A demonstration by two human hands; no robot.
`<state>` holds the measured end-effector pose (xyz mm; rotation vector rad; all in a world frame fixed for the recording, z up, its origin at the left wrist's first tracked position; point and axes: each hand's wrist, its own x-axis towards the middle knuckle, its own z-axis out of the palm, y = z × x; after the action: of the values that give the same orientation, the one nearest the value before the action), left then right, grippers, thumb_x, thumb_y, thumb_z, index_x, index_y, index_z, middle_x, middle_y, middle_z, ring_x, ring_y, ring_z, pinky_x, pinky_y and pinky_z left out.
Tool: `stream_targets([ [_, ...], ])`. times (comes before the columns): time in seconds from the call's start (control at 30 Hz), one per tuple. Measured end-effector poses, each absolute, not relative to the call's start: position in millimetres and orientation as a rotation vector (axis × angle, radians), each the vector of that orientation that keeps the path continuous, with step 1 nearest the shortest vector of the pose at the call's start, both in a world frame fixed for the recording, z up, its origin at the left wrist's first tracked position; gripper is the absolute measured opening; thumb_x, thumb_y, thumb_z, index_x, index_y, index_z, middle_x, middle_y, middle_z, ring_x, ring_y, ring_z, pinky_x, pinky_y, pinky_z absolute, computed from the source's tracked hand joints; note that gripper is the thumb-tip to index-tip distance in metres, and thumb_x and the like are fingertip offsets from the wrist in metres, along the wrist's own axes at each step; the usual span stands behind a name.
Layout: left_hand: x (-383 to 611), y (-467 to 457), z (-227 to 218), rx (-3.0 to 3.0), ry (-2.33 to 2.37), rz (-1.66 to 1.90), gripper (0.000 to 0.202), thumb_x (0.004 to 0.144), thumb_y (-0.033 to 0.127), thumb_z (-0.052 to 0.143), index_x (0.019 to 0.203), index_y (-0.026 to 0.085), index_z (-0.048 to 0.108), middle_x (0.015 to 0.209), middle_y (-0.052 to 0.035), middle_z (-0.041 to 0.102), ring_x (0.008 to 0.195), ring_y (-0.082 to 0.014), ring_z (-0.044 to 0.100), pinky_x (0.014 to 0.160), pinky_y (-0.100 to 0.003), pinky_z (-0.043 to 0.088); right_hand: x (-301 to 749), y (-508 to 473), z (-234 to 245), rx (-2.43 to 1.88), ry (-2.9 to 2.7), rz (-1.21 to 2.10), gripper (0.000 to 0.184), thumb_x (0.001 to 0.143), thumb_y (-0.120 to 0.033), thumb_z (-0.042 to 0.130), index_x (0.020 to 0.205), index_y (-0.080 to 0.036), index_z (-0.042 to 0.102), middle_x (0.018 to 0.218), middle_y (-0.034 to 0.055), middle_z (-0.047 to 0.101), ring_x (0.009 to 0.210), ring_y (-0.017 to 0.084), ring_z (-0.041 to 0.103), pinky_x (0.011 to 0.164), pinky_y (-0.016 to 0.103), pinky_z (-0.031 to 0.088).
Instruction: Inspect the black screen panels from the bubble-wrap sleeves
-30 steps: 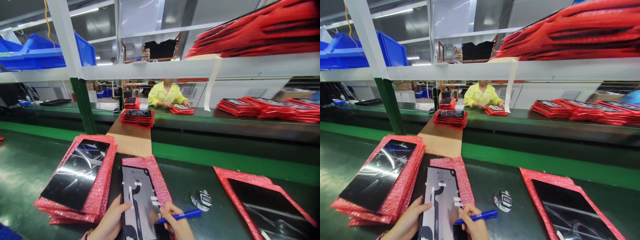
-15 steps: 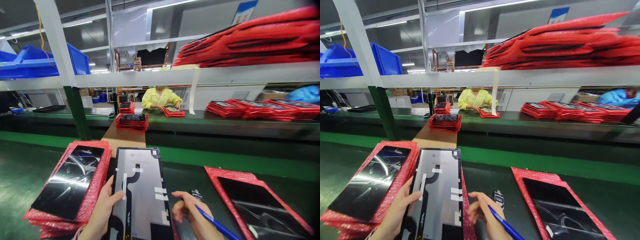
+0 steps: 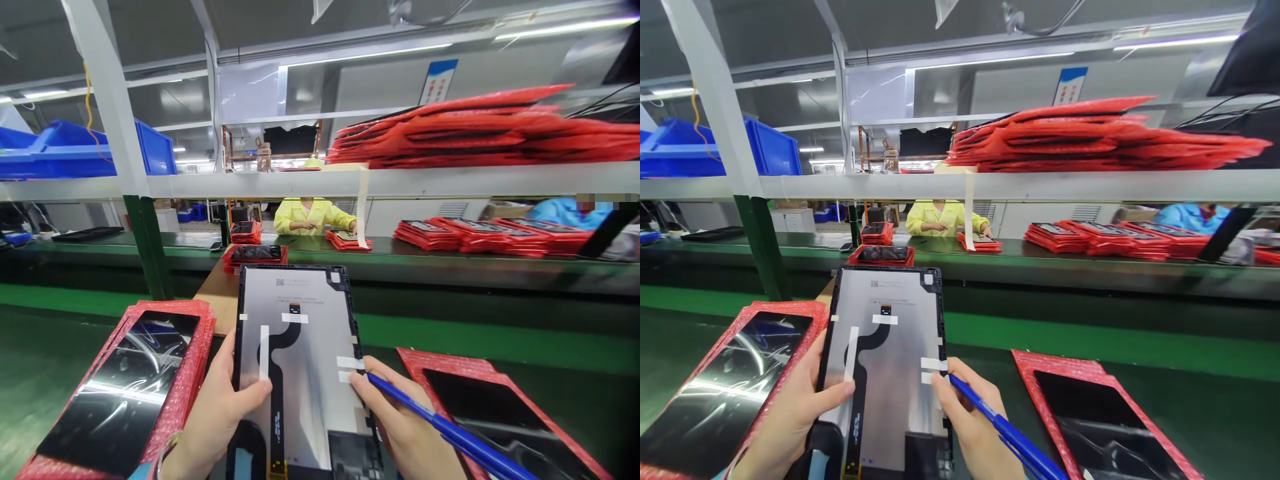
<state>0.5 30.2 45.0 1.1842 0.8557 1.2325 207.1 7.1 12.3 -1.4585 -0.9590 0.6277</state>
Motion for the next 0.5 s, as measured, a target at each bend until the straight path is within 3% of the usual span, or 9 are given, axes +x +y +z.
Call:
stream_targets([
  [0.1,3,34,46,1.175,0.823,1.226,0.066,0.067,0.013,0.071,0.13,0.023,0.052,0.126,-0.0058,0.066,0.115,-0.0284,0.061,0.099,-0.038,0.046,212,18,11,-1.465,-0.945,0.616,0.036,0.049,-0.058,0.077,0.066,-0.027,0.073,0.086,0.0085,0.071,0.083,0.033,0.063,0.067,0.039,0.054],
  [0.2,4,41,45,1.106,0.746,1.232,0.064,0.065,0.01,0.071,0.126,0.022,0.057,0.124,-0.0049,0.068,0.119,-0.028,0.057,0.103,-0.038,0.043,219,22,4,-1.335,-0.865,0.818,0.041,0.049,-0.058,0.08,0.076,-0.027,0.075,0.092,0.0069,0.073,0.091,0.033,0.064,0.067,0.036,0.055],
  [0.33,5,48,43,1.023,0.717,1.244,0.064,0.065,0.009,0.07,0.126,0.022,0.058,0.121,-0.0045,0.069,0.117,-0.0272,0.059,0.101,-0.037,0.045,231,20,-7,-1.087,-0.766,1.162,0.041,0.054,-0.047,0.086,0.09,-0.028,0.078,0.088,0.0056,0.075,0.071,0.022,0.065,0.059,0.03,0.055],
  [0.5,1,49,43,1.068,0.751,1.269,0.059,0.075,0.02,0.069,0.132,0.023,0.053,0.121,-0.0061,0.069,0.108,-0.0244,0.064,0.095,-0.034,0.048,233,25,-13,-1.026,-0.786,1.162,0.03,0.056,-0.044,0.085,0.081,-0.027,0.079,0.062,0.0047,0.07,0.054,0.021,0.06,0.05,0.033,0.053],
])
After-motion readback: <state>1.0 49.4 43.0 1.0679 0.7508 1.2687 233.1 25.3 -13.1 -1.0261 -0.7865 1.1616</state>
